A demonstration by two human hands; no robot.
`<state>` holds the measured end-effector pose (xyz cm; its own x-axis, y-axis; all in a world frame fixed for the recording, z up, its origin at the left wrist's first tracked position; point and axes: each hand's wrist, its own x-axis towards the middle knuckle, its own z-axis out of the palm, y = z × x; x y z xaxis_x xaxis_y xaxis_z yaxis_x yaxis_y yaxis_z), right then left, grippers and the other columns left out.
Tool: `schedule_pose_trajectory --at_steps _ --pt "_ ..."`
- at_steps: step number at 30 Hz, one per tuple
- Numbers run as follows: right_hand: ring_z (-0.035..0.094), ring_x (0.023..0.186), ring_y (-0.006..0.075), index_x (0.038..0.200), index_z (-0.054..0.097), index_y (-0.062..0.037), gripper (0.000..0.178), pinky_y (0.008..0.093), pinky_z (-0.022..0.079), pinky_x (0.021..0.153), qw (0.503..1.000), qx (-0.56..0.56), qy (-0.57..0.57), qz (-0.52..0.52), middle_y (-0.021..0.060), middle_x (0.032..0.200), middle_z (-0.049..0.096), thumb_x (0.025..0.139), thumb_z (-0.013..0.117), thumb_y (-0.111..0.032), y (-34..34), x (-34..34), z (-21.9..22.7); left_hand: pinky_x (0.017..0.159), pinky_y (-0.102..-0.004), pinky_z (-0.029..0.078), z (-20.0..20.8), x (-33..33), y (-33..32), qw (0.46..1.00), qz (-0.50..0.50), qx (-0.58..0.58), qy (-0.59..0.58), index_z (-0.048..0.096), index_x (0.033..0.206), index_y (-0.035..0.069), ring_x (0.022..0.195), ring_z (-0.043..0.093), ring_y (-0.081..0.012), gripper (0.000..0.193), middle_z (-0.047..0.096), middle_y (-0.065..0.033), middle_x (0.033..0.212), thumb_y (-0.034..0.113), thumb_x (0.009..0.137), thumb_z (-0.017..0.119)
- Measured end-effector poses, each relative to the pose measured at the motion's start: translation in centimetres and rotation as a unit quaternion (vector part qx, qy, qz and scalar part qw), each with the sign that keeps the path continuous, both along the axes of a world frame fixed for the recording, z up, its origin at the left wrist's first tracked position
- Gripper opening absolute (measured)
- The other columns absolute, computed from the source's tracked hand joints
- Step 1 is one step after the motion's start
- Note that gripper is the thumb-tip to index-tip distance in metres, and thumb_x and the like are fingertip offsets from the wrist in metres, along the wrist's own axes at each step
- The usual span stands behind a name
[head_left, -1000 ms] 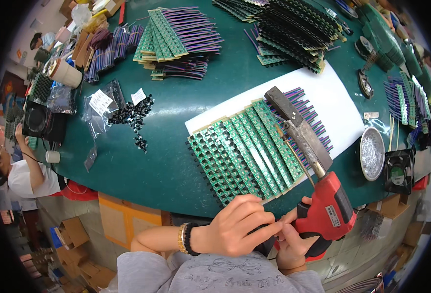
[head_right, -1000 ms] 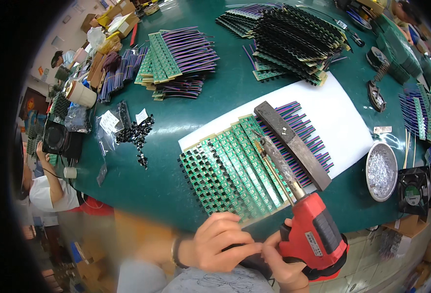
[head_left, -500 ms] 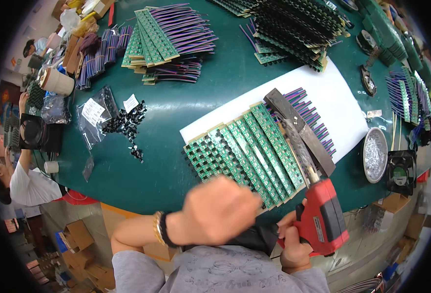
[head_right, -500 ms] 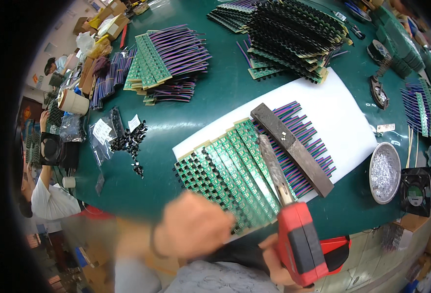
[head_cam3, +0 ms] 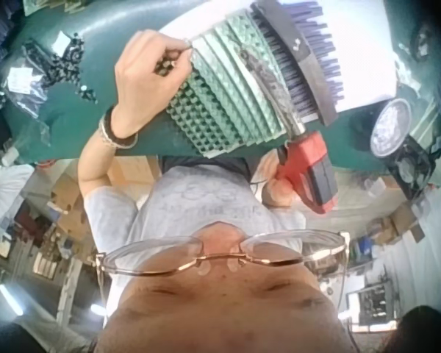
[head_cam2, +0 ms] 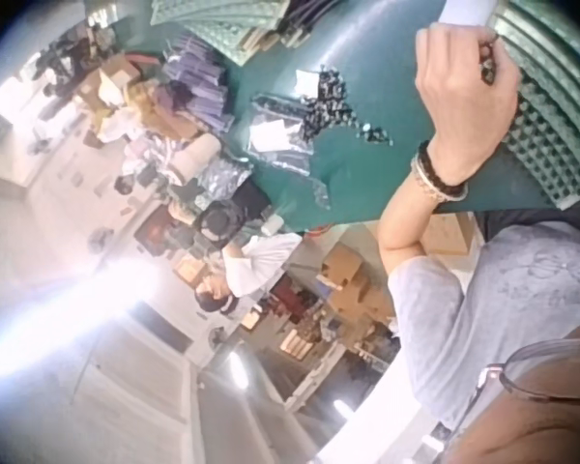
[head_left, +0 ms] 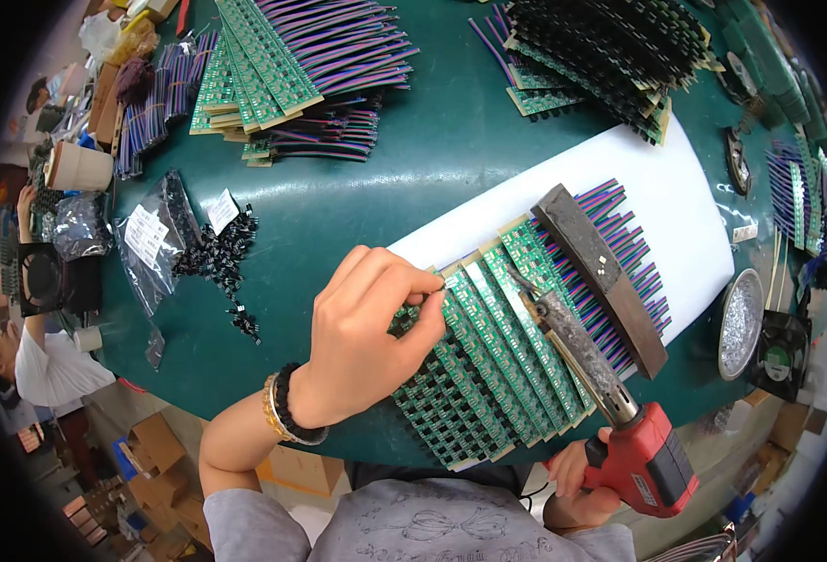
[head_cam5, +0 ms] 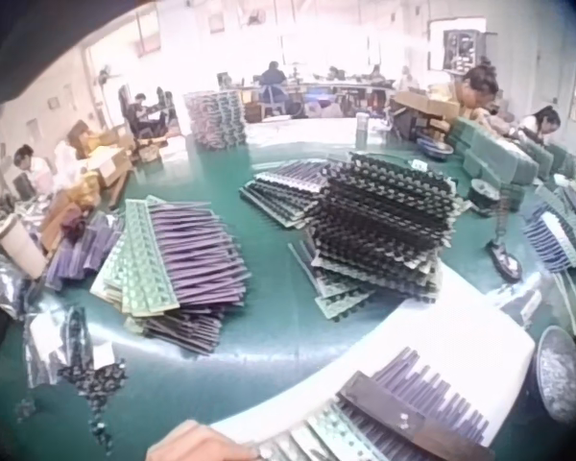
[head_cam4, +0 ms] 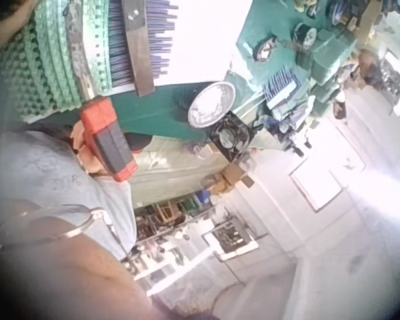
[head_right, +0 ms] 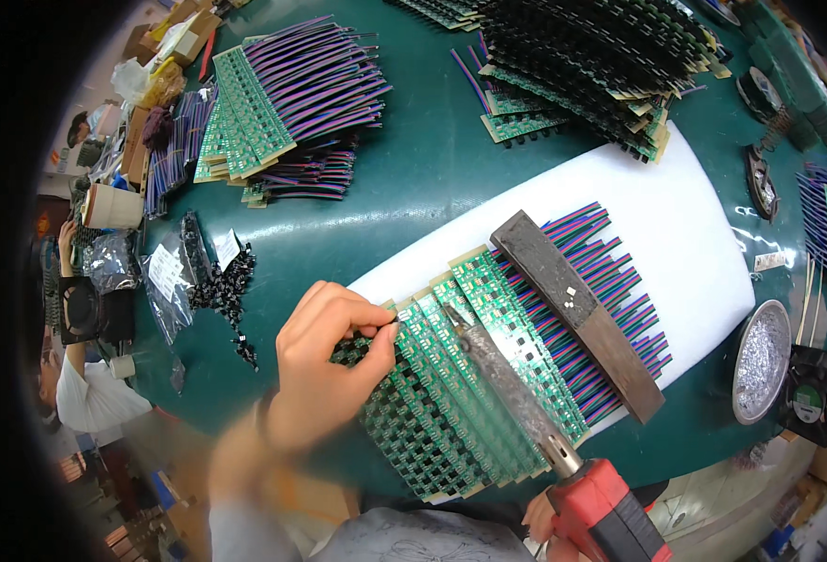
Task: The person picks up electronic components from the table by hand, places them onto circuit boards, and solders them in place using a soldering tool.
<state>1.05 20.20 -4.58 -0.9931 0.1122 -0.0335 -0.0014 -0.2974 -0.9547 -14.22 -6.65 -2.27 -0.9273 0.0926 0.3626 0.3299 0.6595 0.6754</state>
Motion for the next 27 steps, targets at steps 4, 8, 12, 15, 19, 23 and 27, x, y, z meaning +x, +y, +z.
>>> schedule_pose_trajectory --at_steps 4,8,12,15,19,23,27 --pt "0.044 0.039 0.0118 0.13 0.041 0.0094 0.095 0.0268 0.041 0.042 0.999 0.003 -0.033 0.036 -0.0027 0.049 0.044 0.083 0.058 -0.072 0.8 -0.3 -0.5 0.058 -0.033 0.045 0.0 -0.1 -0.1 1.0 -0.003 0.015 -0.004 0.064 0.081 0.003 0.066 0.056 -0.0223 0.018 0.059 -0.0058 0.075 -0.005 0.068 0.073" --pt "0.044 0.04 0.0121 0.124 0.045 0.0101 0.095 0.0266 0.041 0.043 0.997 0.005 -0.012 0.08 -0.0012 0.049 0.045 0.081 0.059 -0.074 1.0 -0.1 -1.6 0.057 -0.0331 0.045 -0.1 -0.1 -0.3 1.0 -0.01 0.021 -0.011 0.064 0.081 0.003 0.066 0.056 -0.0224 0.019 0.059 -0.0061 0.075 -0.006 0.068 0.072" --pt "0.045 0.04 0.013 0.121 0.047 0.0104 0.093 0.0276 0.041 0.044 0.999 0.0 -0.042 0.012 -0.0001 0.049 0.045 0.08 0.061 -0.072 1.1 0.3 -1.5 0.056 -0.0332 0.044 -0.1 -0.2 -0.3 0.999 -0.015 0.027 -0.012 0.064 0.08 0.003 0.065 0.055 -0.0226 0.019 0.058 -0.0061 0.074 -0.007 0.067 0.072" --pt "0.045 0.04 0.0136 0.119 0.048 0.0105 0.091 0.0282 0.04 0.043 0.998 0.004 -0.066 0.022 0.0004 0.049 0.045 0.079 0.064 -0.07 1.0 -0.1 -0.7 0.056 -0.0333 0.044 -0.2 -0.3 -0.3 0.999 -0.017 0.026 -0.011 0.063 0.079 0.003 0.065 0.055 -0.0228 0.018 0.057 -0.0062 0.073 -0.007 0.067 0.072" --pt "0.045 0.041 0.0142 0.117 0.049 0.0105 0.088 0.0285 0.039 0.043 0.996 0.012 -0.09 0.022 0.001 0.05 0.045 0.078 0.068 -0.066 0.2 -0.8 0.5 0.056 -0.0334 0.044 -0.2 -0.2 -0.4 0.999 -0.015 0.031 -0.011 0.063 0.078 0.003 0.065 0.055 -0.0229 0.018 0.057 -0.0063 0.073 -0.007 0.067 0.072" --pt "0.046 0.041 0.0137 0.114 0.05 0.0101 0.083 0.0275 0.038 0.04 0.995 0.007 -0.096 0.019 0.0018 0.052 0.046 0.077 0.073 -0.061 -0.4 -1.3 0.7 0.056 -0.0334 0.044 -0.2 -0.2 -0.3 0.999 -0.013 0.036 -0.014 0.063 0.078 0.004 0.065 0.055 -0.023 0.017 0.057 -0.0064 0.072 -0.007 0.067 0.072" --pt "0.048 0.041 0.014 0.112 0.049 0.0107 0.081 0.0282 0.042 0.041 0.997 0.026 -0.067 0.022 0.0038 0.055 0.05 0.078 0.074 -0.058 -0.1 -1.2 0.3 0.057 -0.0335 0.044 -0.2 -0.2 -0.3 0.999 -0.015 0.04 -0.023 0.063 0.078 0.004 0.065 0.055 -0.0231 0.017 0.057 -0.0066 0.072 -0.007 0.068 0.072"
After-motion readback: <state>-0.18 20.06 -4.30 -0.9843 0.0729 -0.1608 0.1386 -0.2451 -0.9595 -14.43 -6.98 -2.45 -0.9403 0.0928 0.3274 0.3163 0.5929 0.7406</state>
